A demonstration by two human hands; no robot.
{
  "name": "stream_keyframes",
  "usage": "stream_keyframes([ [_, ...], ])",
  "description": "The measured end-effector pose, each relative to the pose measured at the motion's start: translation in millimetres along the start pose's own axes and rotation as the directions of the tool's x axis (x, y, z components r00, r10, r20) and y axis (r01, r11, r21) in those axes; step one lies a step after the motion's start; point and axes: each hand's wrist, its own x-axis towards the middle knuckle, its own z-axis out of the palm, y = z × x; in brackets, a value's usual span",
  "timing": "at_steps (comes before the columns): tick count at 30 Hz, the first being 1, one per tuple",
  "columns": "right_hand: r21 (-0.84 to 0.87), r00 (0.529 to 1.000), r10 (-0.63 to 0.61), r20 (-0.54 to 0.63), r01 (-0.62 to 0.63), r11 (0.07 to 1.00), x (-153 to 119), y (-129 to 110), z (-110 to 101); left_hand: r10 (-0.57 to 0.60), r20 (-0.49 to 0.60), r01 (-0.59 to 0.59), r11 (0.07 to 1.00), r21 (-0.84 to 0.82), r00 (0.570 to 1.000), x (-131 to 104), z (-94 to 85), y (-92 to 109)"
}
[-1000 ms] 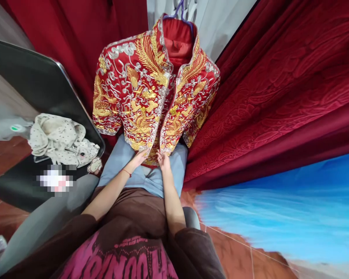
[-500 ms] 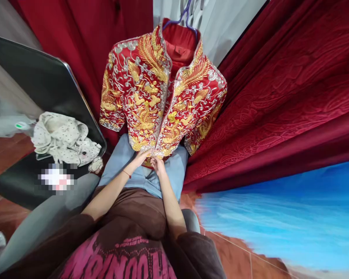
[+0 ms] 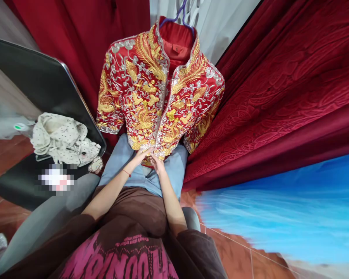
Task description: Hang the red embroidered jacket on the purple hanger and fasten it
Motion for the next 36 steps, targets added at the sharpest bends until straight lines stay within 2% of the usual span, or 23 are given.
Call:
stream_keyframes([
  [5, -0.058, 0.999, 0.000, 0.042, 0.003, 0.998, -0.8, -3.9, 0.7, 0.021, -0.070, -0.023, 0.999, -0.022, 0.997, 3.3, -5.4, 1.8],
  [9, -0.086, 0.997, 0.030, 0.067, -0.024, 0.996, -0.9, -5.3, 2.1, 0.016, -0.066, -0.019, 0.999, -0.045, 0.998, 4.4, -12.2, -0.2],
  [14, -0.033, 0.999, -0.035, -0.039, 0.034, 0.999, 2.5, -8.1, 0.2, -0.002, -0.060, -0.003, 0.996, -0.086, 0.998, 7.4, -17.3, -10.0],
  [19, 0.023, 0.992, -0.070, -0.101, 0.073, 0.997, 4.0, -13.7, -3.0, -0.051, -0.107, 0.030, 0.981, -0.192, 0.993, 5.5, -11.6, -20.0],
  [23, 0.034, 0.993, -0.056, -0.105, 0.059, 0.998, 3.7, -14.3, -3.2, -0.140, -0.102, 0.111, 0.963, -0.247, 0.985, 3.4, -8.8, -23.0],
  [29, 0.043, 0.996, -0.032, -0.079, 0.036, 0.998, 2.7, -11.4, -0.3, -0.231, -0.164, 0.184, 0.948, -0.261, 0.959, 4.0, -9.8, -29.6],
  [33, 0.046, 0.998, -0.022, -0.061, 0.025, 0.999, 1.6, -10.2, 1.4, -0.253, -0.181, 0.205, 0.947, -0.246, 0.950, 1.2, -6.2, -33.9],
  [36, 0.045, 0.998, -0.016, -0.058, 0.019, 0.999, 1.5, -9.7, 1.4, -0.228, -0.203, 0.177, 0.955, -0.239, 0.952, -1.0, -1.5, -35.3],
])
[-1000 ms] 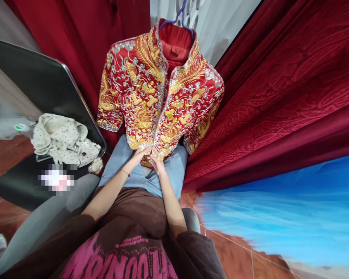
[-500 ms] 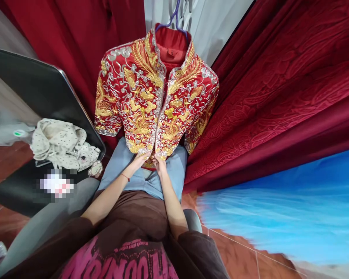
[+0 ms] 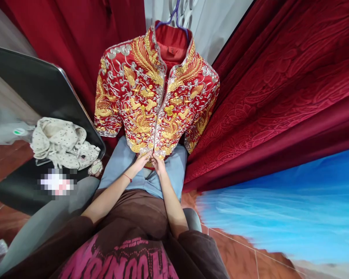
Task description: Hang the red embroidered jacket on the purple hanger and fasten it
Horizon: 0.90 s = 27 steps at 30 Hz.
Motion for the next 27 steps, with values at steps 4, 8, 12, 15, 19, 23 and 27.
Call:
stream_keyframes([
  [4, -0.006, 1.000, 0.006, -0.003, -0.006, 1.000, 0.5, 0.7, -0.6, 0.051, -0.006, -0.051, 0.999, -0.011, 0.999, -2.3, 3.9, -4.2],
  [8, -0.006, 1.000, -0.010, -0.014, 0.009, 1.000, 0.4, 1.1, -1.6, 0.064, 0.000, -0.064, 0.998, 0.000, 0.998, -3.1, 3.6, -9.8],
  [12, 0.011, 0.999, -0.030, -0.025, 0.030, 0.999, 0.2, 1.4, -1.8, 0.085, -0.004, -0.085, 0.996, 0.025, 0.996, -2.8, 2.5, -13.8],
  [15, 0.019, 0.999, -0.039, -0.035, 0.039, 0.999, 0.4, 1.6, -0.8, 0.116, -0.019, -0.116, 0.993, 0.038, 0.993, -2.7, 3.2, -14.9],
  [19, 0.014, 0.998, -0.047, -0.050, 0.048, 0.999, 0.2, 1.0, 0.9, 0.172, -0.033, -0.170, 0.984, 0.052, 0.985, -3.5, 5.3, -14.5],
  [23, 0.009, 0.997, -0.054, -0.052, 0.054, 0.998, -1.0, -0.6, 1.3, 0.208, -0.038, -0.205, 0.976, 0.070, 0.977, -4.6, 6.6, -12.5],
  [27, 0.004, 0.997, -0.063, -0.043, 0.063, 0.998, -2.0, -0.9, 0.8, 0.211, -0.021, -0.208, 0.974, 0.091, 0.977, -4.5, 5.0, -12.1],
])
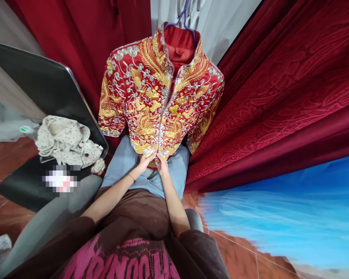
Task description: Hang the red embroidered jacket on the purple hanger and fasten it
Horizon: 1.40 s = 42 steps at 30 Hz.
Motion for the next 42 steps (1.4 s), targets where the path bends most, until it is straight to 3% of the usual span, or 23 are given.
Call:
stream_keyframes([
  [18, 0.081, 0.995, -0.095, -0.013, 0.096, 0.992, -2.9, 0.2, 3.0, 0.004, 0.106, -0.007, 1.000, 0.028, 0.994, -5.0, 7.1, 9.7],
  [27, 0.074, 1.000, -0.021, 0.002, 0.021, 0.997, -0.9, -1.4, 16.9, -0.058, -0.016, 0.055, 0.992, -0.117, 0.998, 4.5, 7.2, 9.2],
  [36, 0.115, 0.998, 0.013, -0.069, -0.005, 0.993, -6.6, -3.3, 23.8, -0.115, 0.009, 0.114, 0.978, -0.174, 0.993, 9.5, 13.1, -3.4],
  [42, 0.019, 0.987, 0.054, -0.148, -0.052, 0.998, -12.1, 1.1, 31.9, -0.105, 0.007, 0.105, 0.980, -0.169, 0.994, 4.5, 1.2, 5.6],
])
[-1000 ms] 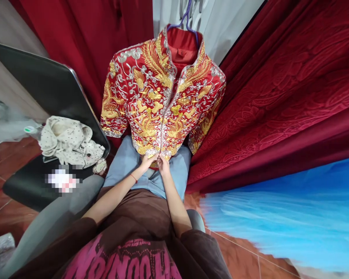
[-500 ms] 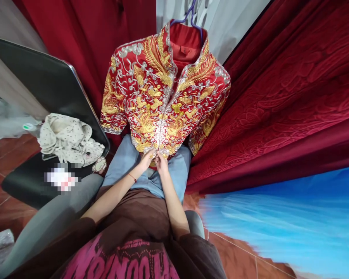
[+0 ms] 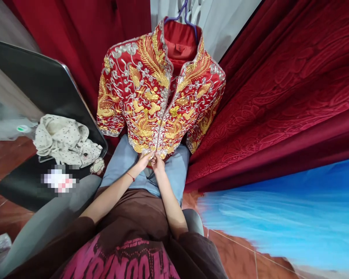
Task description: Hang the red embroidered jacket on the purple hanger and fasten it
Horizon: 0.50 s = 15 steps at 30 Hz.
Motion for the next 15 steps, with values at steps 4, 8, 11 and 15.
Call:
stream_keyframes([
  [4, -0.072, 0.993, -0.085, -0.077, 0.079, 0.994, -6.8, 5.1, 5.3, -0.004, 0.017, 0.003, 1.000, 0.027, 1.000, -1.5, -4.1, 4.3],
  [8, -0.177, 0.959, -0.255, -0.125, 0.232, 0.957, -13.7, 6.6, 7.1, -0.013, 0.038, 0.012, 0.999, 0.044, 0.999, 0.3, -6.3, -0.7],
  [11, -0.289, 0.941, -0.332, -0.060, 0.302, 0.908, -16.7, 2.8, 6.1, -0.036, 0.036, 0.033, 0.998, 0.061, 0.999, 3.0, -9.5, -6.6],
  [15, -0.421, 0.946, -0.322, 0.043, 0.310, 0.852, -17.5, -5.9, 3.3, -0.062, 0.039, 0.059, 0.995, 0.075, 0.997, 5.2, -13.4, -11.8],
])
